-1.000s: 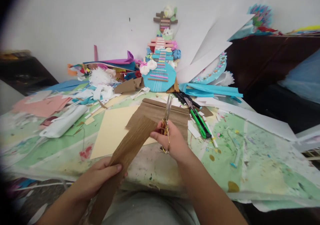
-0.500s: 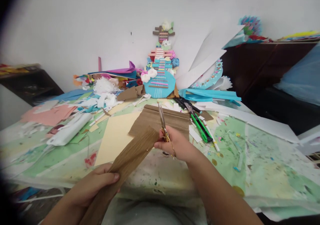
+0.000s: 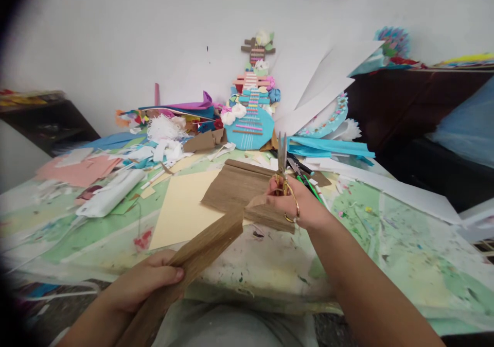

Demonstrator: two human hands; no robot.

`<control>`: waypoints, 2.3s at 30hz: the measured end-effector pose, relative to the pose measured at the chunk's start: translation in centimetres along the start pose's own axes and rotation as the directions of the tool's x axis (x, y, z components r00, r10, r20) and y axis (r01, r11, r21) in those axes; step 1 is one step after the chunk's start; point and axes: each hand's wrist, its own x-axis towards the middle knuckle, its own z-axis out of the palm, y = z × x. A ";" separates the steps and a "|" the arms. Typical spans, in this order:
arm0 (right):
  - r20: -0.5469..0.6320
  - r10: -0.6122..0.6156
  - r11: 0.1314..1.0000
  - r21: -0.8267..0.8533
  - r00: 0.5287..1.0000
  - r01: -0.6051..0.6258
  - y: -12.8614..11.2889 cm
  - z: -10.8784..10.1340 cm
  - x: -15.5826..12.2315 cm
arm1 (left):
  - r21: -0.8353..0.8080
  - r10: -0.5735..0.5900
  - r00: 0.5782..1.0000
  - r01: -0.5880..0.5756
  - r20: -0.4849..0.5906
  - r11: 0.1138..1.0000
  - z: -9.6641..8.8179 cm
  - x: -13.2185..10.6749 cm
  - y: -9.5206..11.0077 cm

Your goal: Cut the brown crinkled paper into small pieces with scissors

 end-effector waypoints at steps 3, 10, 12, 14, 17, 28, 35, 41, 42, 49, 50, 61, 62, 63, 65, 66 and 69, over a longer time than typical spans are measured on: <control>-0.052 -0.009 0.998 0.059 0.999 0.012 0.0 0.1 0.1 | 0.019 -0.009 1.000 0.009 0.019 1.000 -0.1 0.1 -0.1; -0.443 0.002 0.986 -0.149 0.896 -0.076 -1.1 -2.1 0.1 | -0.024 0.051 0.998 -0.050 0.043 0.998 -0.7 0.3 -0.7; -0.544 0.033 0.845 -0.433 0.838 -0.315 -1.0 -3.4 0.2 | -0.076 0.089 0.996 -0.089 -0.012 0.993 -0.6 0.5 -0.6; -0.521 0.066 0.572 -0.679 0.851 -0.460 -0.6 -4.4 0.2 | -0.134 0.115 0.991 -0.122 -0.064 0.983 -0.3 0.9 -0.3; -0.517 0.072 0.332 -0.794 0.853 -0.510 -0.3 -4.4 0.1 | -0.206 0.157 0.986 -0.165 -0.057 0.964 0.5 1.6 0.6; -0.213 -0.025 0.941 -0.334 0.977 -0.049 -2.5 3.1 0.3 | -0.127 0.207 0.965 -0.188 0.162 0.974 1.1 2.3 1.7; -0.048 0.020 0.996 -0.084 0.999 -0.024 -1.8 6.5 1.6 | 0.486 0.209 0.952 -0.294 0.222 0.823 -2.4 1.4 4.6; -0.144 0.124 0.899 -0.403 0.982 -0.173 -0.7 6.2 1.5 | 0.920 0.142 0.987 -0.128 0.080 0.370 -6.8 1.5 8.1; -0.157 0.126 0.863 -0.470 0.980 -0.186 -0.8 5.9 1.3 | 0.947 0.172 0.985 -0.073 0.019 0.312 -6.7 1.6 8.3; -0.130 0.289 0.936 -0.168 0.948 -0.308 -1.6 5.1 -3.8 | 0.886 0.592 0.797 -0.355 0.120 0.298 -0.5 4.7 6.1; -0.121 0.315 0.939 -0.108 0.941 -0.328 -1.5 5.3 -4.7 | 0.874 0.598 0.781 -0.407 0.181 0.267 0.4 5.4 5.7; 0.018 0.306 0.919 -0.265 0.952 -0.291 -1.0 6.6 -9.7 | 0.614 0.411 0.901 -0.405 0.141 0.677 -0.3 4.5 7.0; 0.026 0.275 0.916 -0.311 0.961 -0.253 -1.1 6.7 -9.7 | 0.471 0.374 0.913 -0.406 0.165 0.783 -0.5 3.7 7.4; 0.031 0.242 0.909 -0.358 0.970 -0.215 -1.3 6.8 -9.7 | 0.323 0.356 0.911 -0.408 0.210 0.854 -0.6 3.1 7.7; 0.057 0.209 0.885 -0.435 0.976 -0.164 -1.4 7.1 -9.7 | 0.112 0.328 0.882 -0.383 0.339 0.917 -0.6 2.3 8.0; 0.075 0.212 0.875 -0.458 0.974 -0.155 -1.4 7.2 -9.8 | 0.052 0.313 0.870 -0.358 0.382 0.932 -0.5 2.3 7.9; 0.147 0.270 0.865 -0.472 0.951 -0.173 -1.1 7.5 -10.2 | -0.053 0.241 0.893 -0.239 0.379 0.970 0.0 3.2 7.0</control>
